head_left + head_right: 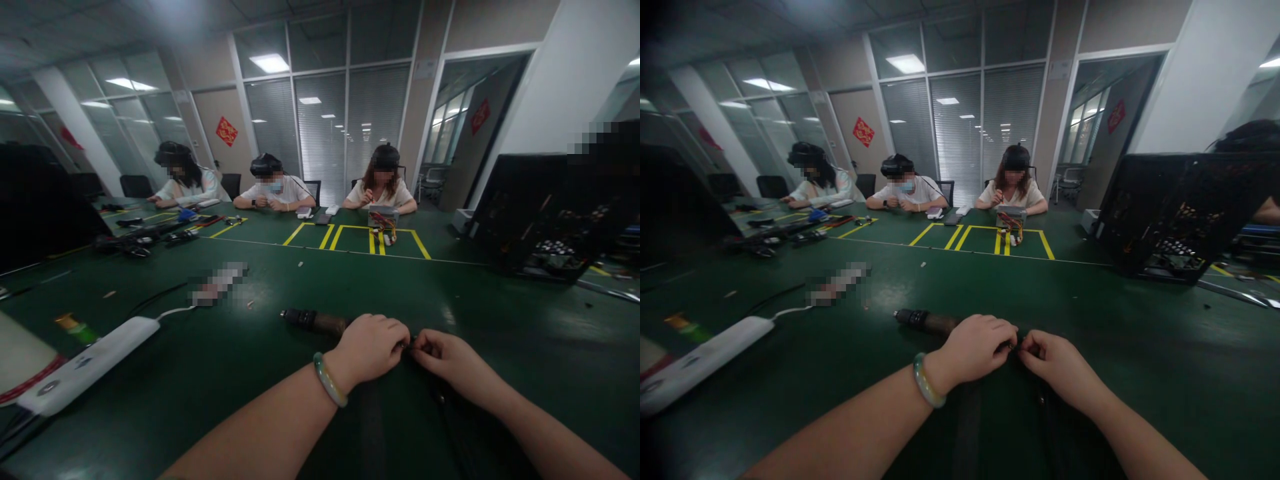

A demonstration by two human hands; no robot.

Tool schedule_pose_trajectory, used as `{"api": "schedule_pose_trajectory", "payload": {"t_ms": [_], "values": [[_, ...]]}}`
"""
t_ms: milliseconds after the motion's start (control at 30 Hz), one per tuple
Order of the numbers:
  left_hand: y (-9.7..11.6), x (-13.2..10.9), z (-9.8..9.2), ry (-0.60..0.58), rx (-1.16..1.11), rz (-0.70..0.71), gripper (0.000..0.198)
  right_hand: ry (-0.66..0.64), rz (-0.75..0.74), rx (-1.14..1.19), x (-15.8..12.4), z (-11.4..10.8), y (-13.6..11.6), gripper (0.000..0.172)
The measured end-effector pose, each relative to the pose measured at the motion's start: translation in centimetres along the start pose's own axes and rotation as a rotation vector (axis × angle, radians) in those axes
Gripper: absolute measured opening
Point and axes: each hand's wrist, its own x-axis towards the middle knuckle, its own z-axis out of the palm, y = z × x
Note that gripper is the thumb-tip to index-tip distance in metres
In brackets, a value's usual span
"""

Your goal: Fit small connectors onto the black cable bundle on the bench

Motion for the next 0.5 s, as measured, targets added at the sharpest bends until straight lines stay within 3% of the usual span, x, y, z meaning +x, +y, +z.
{"api": "schedule_pose_trajectory", "payload": {"t_ms": [167,500], "values": [[0.10,-0.06,-0.11,0.009,-0.011,-0.033,0.018,-0.005,0.000,0.004,-0.12,0.00,-0.15,0.018],[0.09,-0.06,-0.21,0.008,-0.004,0.008,0.010,0.002,-0.004,-0.033,-0.02,0.03,-0.16,0.017]]}}
